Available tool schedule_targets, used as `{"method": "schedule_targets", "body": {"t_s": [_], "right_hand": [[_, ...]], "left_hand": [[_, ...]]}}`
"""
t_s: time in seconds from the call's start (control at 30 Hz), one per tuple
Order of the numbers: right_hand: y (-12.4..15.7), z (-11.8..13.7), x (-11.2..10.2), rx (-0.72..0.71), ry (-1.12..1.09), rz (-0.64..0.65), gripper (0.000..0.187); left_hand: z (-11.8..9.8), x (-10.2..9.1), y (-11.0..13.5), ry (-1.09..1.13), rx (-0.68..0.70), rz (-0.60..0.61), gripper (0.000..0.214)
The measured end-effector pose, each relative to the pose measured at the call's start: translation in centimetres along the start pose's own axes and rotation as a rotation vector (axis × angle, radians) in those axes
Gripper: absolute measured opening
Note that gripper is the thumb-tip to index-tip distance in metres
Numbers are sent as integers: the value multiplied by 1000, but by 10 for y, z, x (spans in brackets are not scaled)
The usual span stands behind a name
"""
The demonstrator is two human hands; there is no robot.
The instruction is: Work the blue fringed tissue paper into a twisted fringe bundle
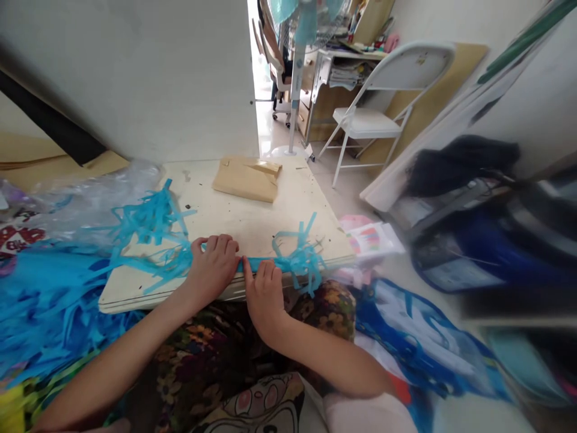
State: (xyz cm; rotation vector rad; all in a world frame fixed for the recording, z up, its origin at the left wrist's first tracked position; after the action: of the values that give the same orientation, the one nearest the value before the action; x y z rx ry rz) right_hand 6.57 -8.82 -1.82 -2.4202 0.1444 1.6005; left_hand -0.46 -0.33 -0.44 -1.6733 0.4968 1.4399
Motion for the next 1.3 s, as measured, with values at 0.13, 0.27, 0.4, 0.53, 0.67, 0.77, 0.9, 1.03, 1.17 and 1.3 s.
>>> {"method": "schedule_targets", "body": {"t_s": [0.13,0.27,0.4,0.53,0.67,0.77,0.9,1.03,1.17,1.3], "right_hand": [[2,-7,6,-13,12,-22,49],[4,-14,9,-42,28,-45,46],[6,-18,13,-54,34,-88,44],[10,-23,17,-43,16,-113,42],[15,-29,22,-27,48,-143,43],[19,-34,28,5,91,-225,42],[22,-38,33,28,90,-334,36],[18,-41,32,3,38,-344,46],[7,-50,30,-62,-34,-304,63],[-2,-61,30,-117,-68,-242,71]], "left_hand": [[1,0,1,-5,4,-2,19],[2,-1,1,-6,-4,11,20],[2,-1,1,-4,-4,17,20],[1,0,2,6,-10,16,21],[2,2,2,33,-14,6,21],[3,6,2,34,-16,-20,20],[4,9,2,31,-13,-42,18],[5,6,0,28,-15,-42,17],[7,4,-3,62,-21,-75,14],[11,3,-3,92,-22,-157,13]]}}
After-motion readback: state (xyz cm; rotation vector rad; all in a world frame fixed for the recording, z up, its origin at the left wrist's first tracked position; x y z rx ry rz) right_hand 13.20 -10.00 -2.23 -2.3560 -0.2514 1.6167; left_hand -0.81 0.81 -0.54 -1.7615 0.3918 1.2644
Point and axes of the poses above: each hand's wrist, its own y-axis away from the middle knuckle, its own x-axis out of the palm, z = x × y, the point moved 1 cm from there along -y, towards the middle knuckle, and after that the axes turned 9 degrees about y, right-handed, at the moved point
